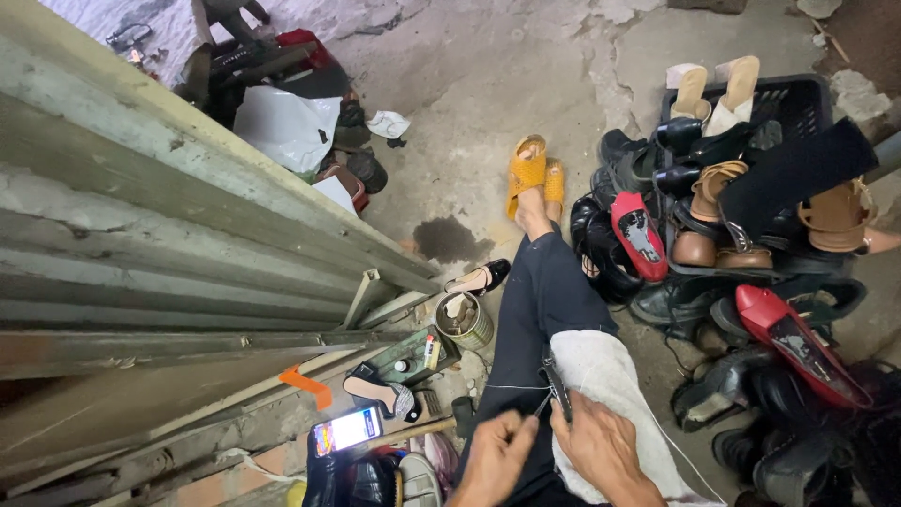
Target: The person sits on the floor and sews a black sandal using a needle and white thread. The sandal is placed on a white cloth on their lap, and they repeatedly pull the thread through the sole to stitch it.
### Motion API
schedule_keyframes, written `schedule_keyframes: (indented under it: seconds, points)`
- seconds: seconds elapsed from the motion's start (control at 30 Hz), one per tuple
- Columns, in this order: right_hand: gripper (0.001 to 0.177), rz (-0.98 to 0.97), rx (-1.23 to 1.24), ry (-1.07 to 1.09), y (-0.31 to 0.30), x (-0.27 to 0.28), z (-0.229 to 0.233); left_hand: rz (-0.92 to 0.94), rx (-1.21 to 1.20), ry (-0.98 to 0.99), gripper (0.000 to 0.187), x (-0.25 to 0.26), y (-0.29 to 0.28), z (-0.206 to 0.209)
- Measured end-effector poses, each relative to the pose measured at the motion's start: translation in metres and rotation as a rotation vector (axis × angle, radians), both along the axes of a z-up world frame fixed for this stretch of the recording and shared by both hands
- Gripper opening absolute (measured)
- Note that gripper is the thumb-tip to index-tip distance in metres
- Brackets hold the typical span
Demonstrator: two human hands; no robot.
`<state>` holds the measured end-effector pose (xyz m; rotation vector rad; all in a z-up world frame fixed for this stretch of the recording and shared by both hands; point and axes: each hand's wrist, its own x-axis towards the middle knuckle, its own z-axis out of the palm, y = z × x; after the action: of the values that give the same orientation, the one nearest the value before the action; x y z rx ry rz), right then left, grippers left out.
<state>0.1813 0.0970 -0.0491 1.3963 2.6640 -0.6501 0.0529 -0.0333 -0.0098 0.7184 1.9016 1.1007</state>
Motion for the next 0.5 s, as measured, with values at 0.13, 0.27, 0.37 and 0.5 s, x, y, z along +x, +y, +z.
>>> schedule_keyframes:
  seconds: [0.13,0.27,0.37,0.5]
  points:
    - [0.036,0.014,0.05,0.027,-0.002,0.002,-0.008,-0.041,0.074,0.153,0.055,0.012,0.0,-0.006]
    - [0.04,0.015,-0.009,-0.025,-0.002,0.004,0.002,0.008,0.12,0.12,0.056,0.0,-0.004,0.0]
    - [0.061,0.029,-0.3,-0.169,0.015,-0.002,0.045,0.1,0.057,-0.044,0.041,-0.018,-0.005,0.011]
    - [0.042,-0.015,-0.622,-0.017,0.024,0.019,0.059,0.27,0.049,-0.02,0.016,-0.05,-0.002,0.01]
